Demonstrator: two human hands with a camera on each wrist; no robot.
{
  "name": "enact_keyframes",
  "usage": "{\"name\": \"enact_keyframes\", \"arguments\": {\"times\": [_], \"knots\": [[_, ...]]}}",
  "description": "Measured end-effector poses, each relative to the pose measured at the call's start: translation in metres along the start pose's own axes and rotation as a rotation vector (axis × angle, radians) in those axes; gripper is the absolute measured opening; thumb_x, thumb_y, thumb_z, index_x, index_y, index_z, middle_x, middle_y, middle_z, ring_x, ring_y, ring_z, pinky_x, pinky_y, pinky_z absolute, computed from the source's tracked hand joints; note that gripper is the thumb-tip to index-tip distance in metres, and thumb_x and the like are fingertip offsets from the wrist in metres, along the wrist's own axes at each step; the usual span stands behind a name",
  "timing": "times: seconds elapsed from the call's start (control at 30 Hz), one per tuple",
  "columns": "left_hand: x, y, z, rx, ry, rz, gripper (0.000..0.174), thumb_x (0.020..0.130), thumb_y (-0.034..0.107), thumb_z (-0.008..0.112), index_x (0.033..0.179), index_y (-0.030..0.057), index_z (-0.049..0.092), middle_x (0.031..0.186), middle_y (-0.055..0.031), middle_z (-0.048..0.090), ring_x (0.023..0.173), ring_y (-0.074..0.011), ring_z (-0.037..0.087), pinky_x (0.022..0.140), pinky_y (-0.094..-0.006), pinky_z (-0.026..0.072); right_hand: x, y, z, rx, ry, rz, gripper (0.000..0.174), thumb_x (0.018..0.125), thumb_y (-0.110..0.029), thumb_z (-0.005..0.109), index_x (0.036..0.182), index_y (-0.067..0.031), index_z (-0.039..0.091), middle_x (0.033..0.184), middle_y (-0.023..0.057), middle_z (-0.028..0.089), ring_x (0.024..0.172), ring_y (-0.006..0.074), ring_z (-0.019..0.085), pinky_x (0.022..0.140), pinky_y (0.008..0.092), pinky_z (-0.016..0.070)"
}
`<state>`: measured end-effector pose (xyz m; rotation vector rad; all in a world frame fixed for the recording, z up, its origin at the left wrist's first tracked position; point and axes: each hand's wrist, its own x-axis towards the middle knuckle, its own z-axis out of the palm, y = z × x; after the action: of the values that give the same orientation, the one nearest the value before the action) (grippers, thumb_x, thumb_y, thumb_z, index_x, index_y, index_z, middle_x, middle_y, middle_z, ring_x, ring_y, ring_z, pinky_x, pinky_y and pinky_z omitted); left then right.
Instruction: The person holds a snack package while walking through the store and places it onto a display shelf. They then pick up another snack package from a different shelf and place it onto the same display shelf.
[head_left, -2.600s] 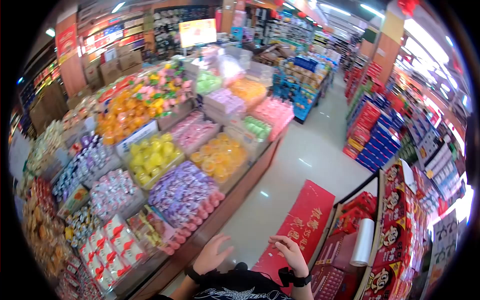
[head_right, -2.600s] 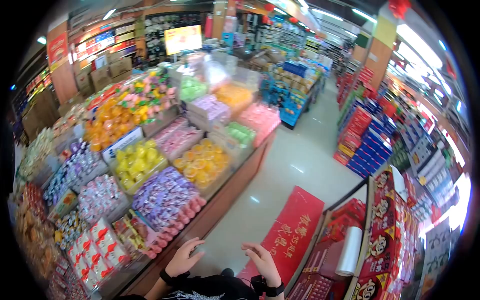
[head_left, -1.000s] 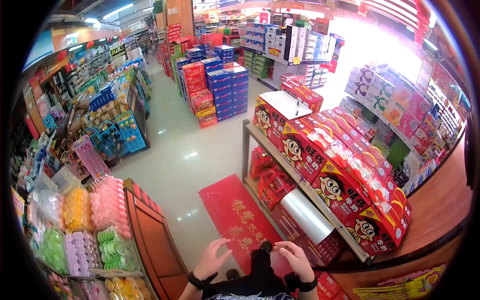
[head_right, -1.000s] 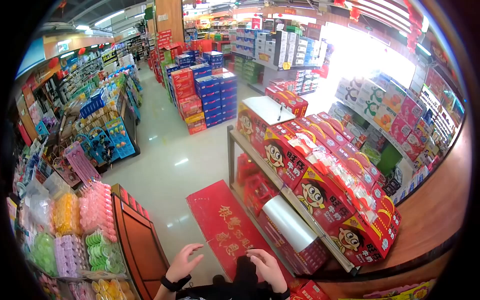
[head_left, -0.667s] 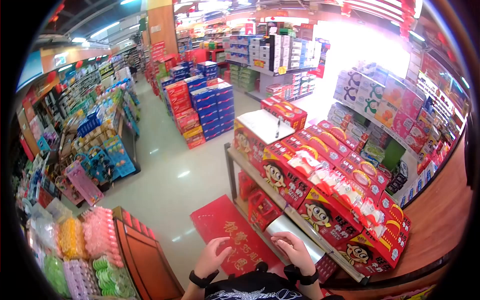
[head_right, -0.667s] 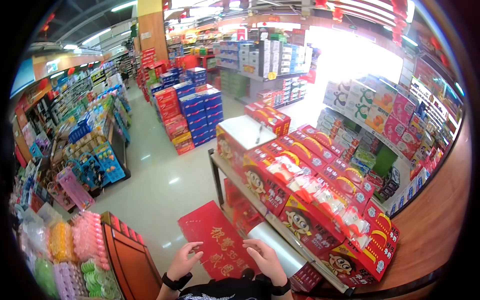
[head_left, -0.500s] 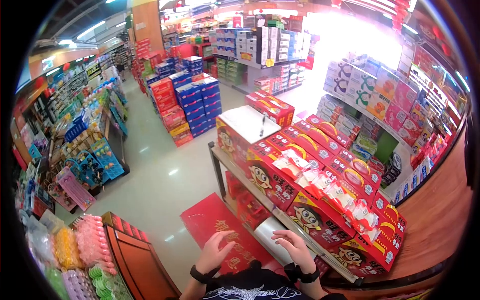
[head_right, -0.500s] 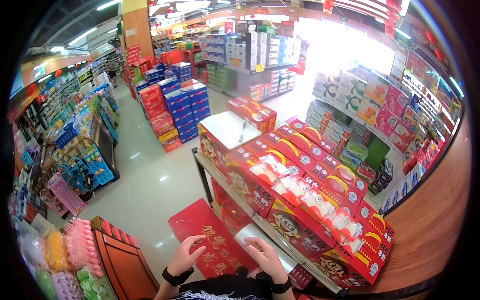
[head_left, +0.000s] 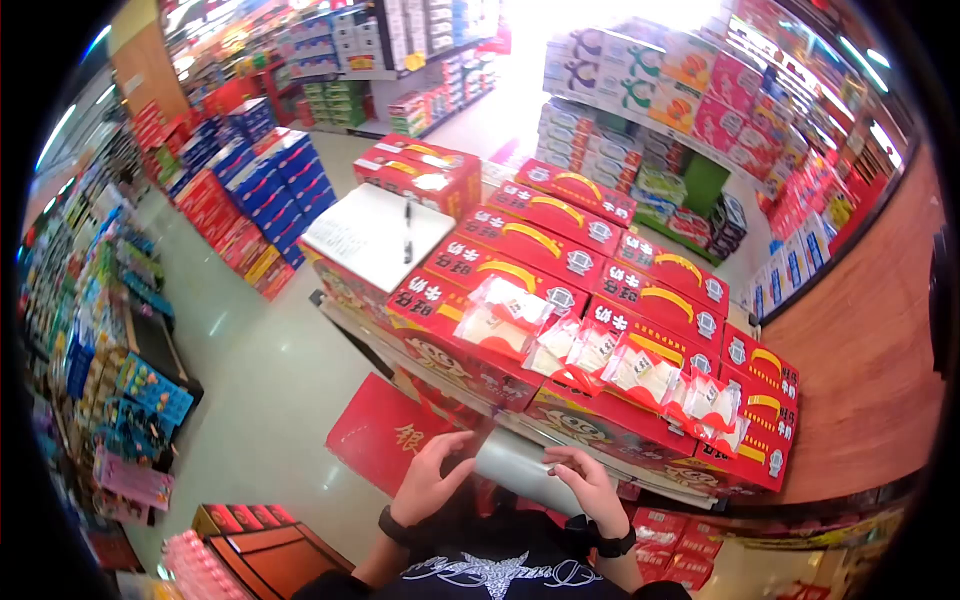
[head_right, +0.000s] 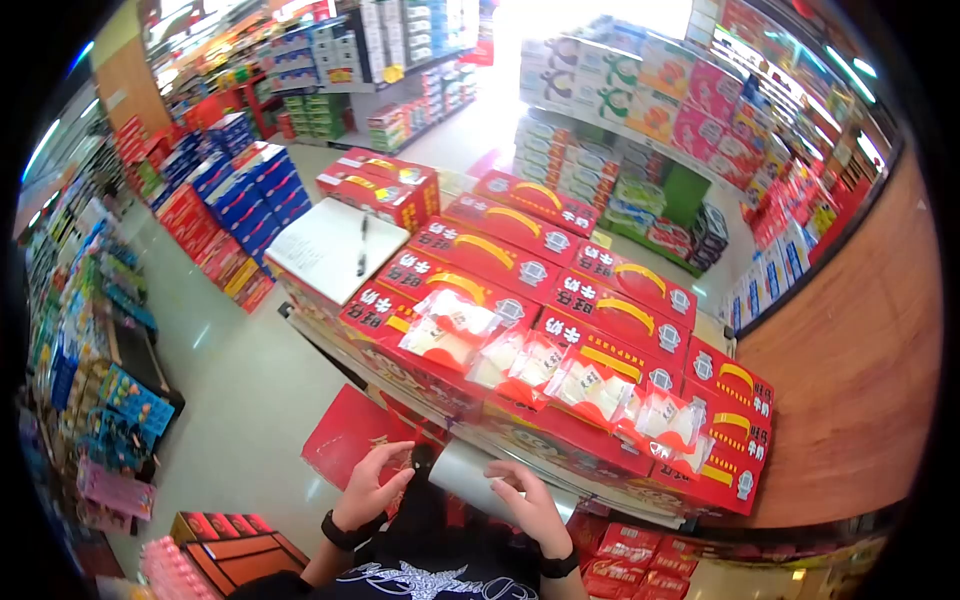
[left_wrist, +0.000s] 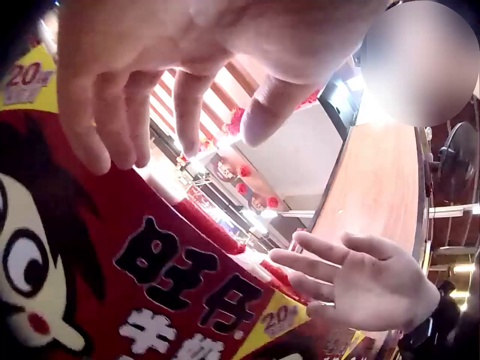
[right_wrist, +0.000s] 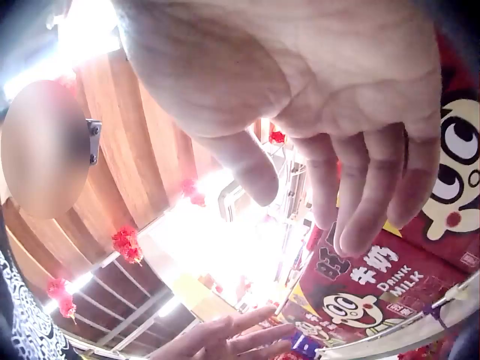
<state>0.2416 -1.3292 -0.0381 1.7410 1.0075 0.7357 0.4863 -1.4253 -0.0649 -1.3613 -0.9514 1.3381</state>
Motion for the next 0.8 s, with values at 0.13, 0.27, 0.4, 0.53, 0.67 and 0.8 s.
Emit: {"name": "enact_keyframes", "arguments": {"times": [0.13,0.27,0.4,0.53,0.67,0.8], "knots": [[0.051,-0.011,-0.02,-0.084,-0.15,-0.005,0.038,0.084,0.015,0.064,0.118,0.0012,0.056,0.111,-0.0159,0.059,0.103,-0.0267,0.057,0.09,-0.0341,0.0449,0.024,-0.014,0.021,-0.05,0.124,-0.049,0.034,0.088,-0.013,0.058,0.12,-0.0008,0.055,0.109,0.0089,0.063,0.093,0.0139,0.058,0.086,0.0283,0.0445],[0.106,-0.006,-0.05,-0.009,-0.139,0.182,0.036,0.082,0.011,0.064,0.116,0.0017,0.058,0.119,-0.0171,0.055,0.113,-0.0298,0.052,0.094,-0.0361,0.0424,0.053,-0.039,0.048,-0.123,0.279,-0.167,0.036,0.086,-0.01,0.058,0.121,-0.0023,0.056,0.122,0.0105,0.058,0.101,0.0165,0.057,0.086,0.0289,0.0439],[0.145,-0.014,-0.07,0.039,-0.148,0.233,0.041,0.082,0.011,0.064,0.121,0.0017,0.054,0.121,-0.0163,0.053,0.109,-0.0283,0.054,0.093,-0.0359,0.0432,0.083,-0.049,0.066,-0.146,0.365,-0.266,0.041,0.084,-0.007,0.057,0.125,-0.0034,0.054,0.134,0.0122,0.049,0.107,0.0185,0.055,0.087,0.0296,0.0436],[0.16,-0.023,-0.081,-0.053,-0.265,0.137,0.044,0.083,0.011,0.063,0.124,0.0024,0.052,0.118,-0.0149,0.053,0.095,-0.0227,0.059,0.088,-0.0327,0.0452,0.1,-0.056,0.086,-0.154,0.438,-0.184,0.046,0.083,-0.006,0.058,0.129,-0.0041,0.052,0.134,0.011,0.049,0.105,0.0173,0.055,0.087,0.0281,0.0432],[0.164,-0.035,-0.085,-0.129,-0.304,0.113,0.046,0.083,0.01,0.063,0.127,0.002,0.05,0.117,-0.0135,0.053,0.09,-0.0194,0.06,0.086,-0.031,0.0458,0.105,-0.055,0.094,-0.162,0.502,-0.136,0.046,0.084,-0.007,0.058,0.129,-0.0044,0.051,0.132,0.0101,0.05,0.102,0.0153,0.054,0.086,0.0264,0.0426],[0.164,-0.036,-0.084,-0.227,-0.276,-0.02,0.051,0.085,0.008,0.062,0.132,0.0022,0.044,0.118,-0.0124,0.053,0.089,-0.0158,0.06,0.079,-0.0275,0.0483,0.101,-0.053,0.095,-0.089,0.521,-0.093,0.045,0.085,-0.007,0.058,0.129,-0.0046,0.051,0.131,0.0092,0.051,0.101,0.0142,0.054,0.086,0.0259,0.0424]]}}
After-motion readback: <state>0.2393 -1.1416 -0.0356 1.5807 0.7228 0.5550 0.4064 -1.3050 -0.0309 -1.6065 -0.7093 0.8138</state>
